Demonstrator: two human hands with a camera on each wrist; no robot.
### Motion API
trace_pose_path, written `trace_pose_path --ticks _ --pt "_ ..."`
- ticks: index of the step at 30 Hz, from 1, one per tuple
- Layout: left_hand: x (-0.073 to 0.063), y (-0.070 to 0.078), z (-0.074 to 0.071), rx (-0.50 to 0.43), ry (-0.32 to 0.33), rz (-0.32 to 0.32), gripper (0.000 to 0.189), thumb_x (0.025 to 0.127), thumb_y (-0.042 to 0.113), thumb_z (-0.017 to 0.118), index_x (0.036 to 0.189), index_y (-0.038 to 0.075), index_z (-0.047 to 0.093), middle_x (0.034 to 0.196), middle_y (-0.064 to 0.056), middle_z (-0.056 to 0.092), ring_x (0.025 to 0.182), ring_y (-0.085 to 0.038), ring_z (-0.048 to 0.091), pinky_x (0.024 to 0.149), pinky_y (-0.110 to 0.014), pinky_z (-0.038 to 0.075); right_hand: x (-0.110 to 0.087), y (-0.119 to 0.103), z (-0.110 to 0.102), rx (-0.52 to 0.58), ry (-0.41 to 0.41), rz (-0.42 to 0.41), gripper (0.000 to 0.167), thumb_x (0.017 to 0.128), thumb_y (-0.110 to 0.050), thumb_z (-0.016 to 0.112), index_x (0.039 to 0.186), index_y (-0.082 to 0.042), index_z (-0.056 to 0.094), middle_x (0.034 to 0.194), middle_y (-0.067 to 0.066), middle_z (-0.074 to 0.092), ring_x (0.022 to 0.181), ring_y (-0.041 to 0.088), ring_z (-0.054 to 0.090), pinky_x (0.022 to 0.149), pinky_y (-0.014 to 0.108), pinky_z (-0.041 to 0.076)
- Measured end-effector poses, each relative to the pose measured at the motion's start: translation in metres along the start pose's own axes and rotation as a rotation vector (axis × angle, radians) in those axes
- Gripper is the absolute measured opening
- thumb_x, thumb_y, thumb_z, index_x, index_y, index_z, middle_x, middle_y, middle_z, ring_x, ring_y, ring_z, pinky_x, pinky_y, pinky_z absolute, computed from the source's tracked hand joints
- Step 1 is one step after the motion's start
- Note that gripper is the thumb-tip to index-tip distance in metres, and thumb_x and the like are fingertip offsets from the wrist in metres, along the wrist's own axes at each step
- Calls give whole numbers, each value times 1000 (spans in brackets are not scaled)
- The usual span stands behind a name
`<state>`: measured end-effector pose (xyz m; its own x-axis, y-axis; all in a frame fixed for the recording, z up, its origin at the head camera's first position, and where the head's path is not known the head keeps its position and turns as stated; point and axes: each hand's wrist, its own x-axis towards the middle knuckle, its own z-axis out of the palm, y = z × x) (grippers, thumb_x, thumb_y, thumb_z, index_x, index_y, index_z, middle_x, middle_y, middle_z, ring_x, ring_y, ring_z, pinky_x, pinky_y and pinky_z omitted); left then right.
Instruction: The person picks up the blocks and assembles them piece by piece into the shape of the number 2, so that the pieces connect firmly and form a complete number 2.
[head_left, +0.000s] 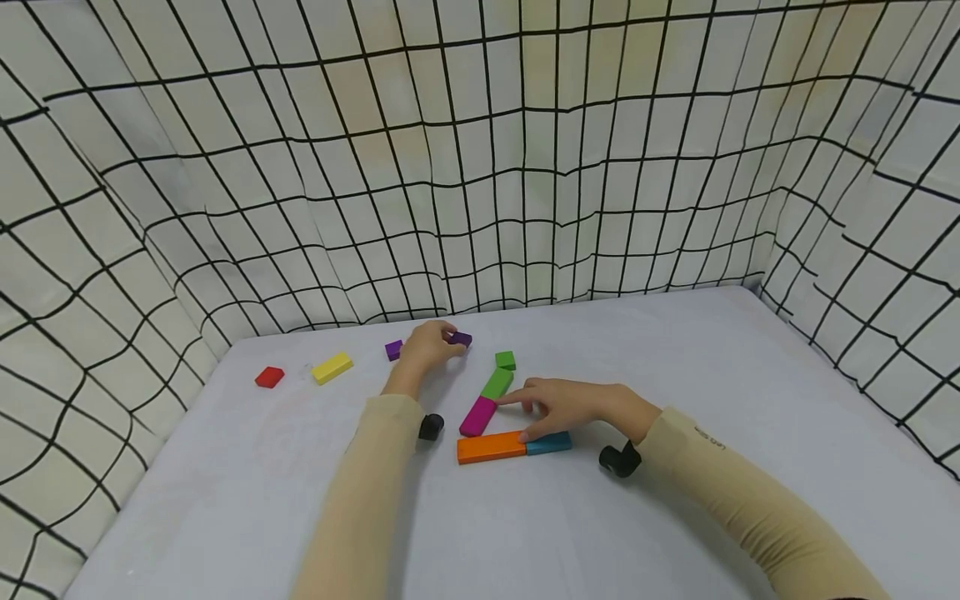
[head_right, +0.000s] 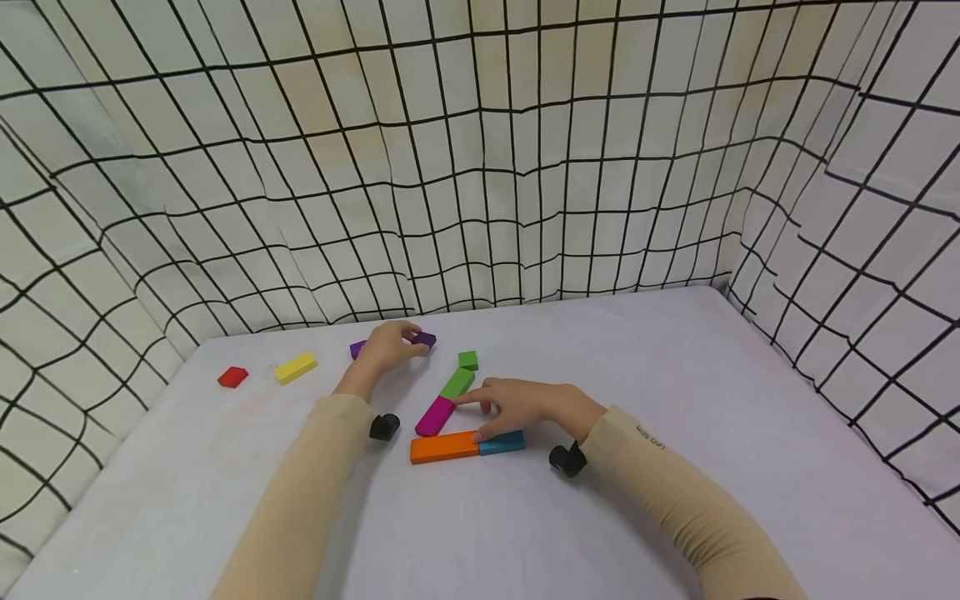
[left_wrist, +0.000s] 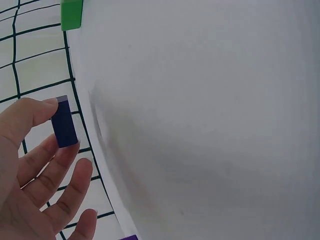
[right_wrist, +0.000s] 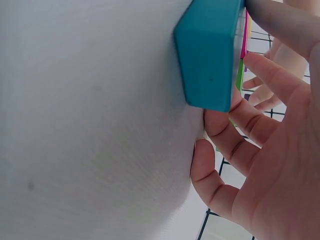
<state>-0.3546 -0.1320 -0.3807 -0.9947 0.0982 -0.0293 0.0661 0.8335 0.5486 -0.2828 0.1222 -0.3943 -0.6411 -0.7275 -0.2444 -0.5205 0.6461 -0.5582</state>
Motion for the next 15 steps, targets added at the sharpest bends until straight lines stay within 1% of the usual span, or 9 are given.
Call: trace_pose_path --ticks 6,11,15 --pt "1 5 2 -31 -5 18 48 96 23 72 137 1 62 128 -19 66 113 -33 61 100 -48 47 -1 -1 -1 5 -1 1 64 94 -34 75 153 -26 51 107 -3 54 94 15 52 78 30 49" --pt "-1 11 3 -50 -4 12 47 95 22 73 136 2 63 127 -18 66 112 -33 61 100 -49 47 -1 0 -1 10 -3 0 64 94 -34 75 153 -25 51 107 -3 53 95 15 52 78 29 49" --pt "1 13 7 -56 -14 9 47 95 22 73 135 2 63 127 -18 67 111 -32 62 98 -48 49 -1 0 0 10 -5 -5 64 94 -34 76 153 -26 52 107 -3 53 95 15 52 78 29 50"
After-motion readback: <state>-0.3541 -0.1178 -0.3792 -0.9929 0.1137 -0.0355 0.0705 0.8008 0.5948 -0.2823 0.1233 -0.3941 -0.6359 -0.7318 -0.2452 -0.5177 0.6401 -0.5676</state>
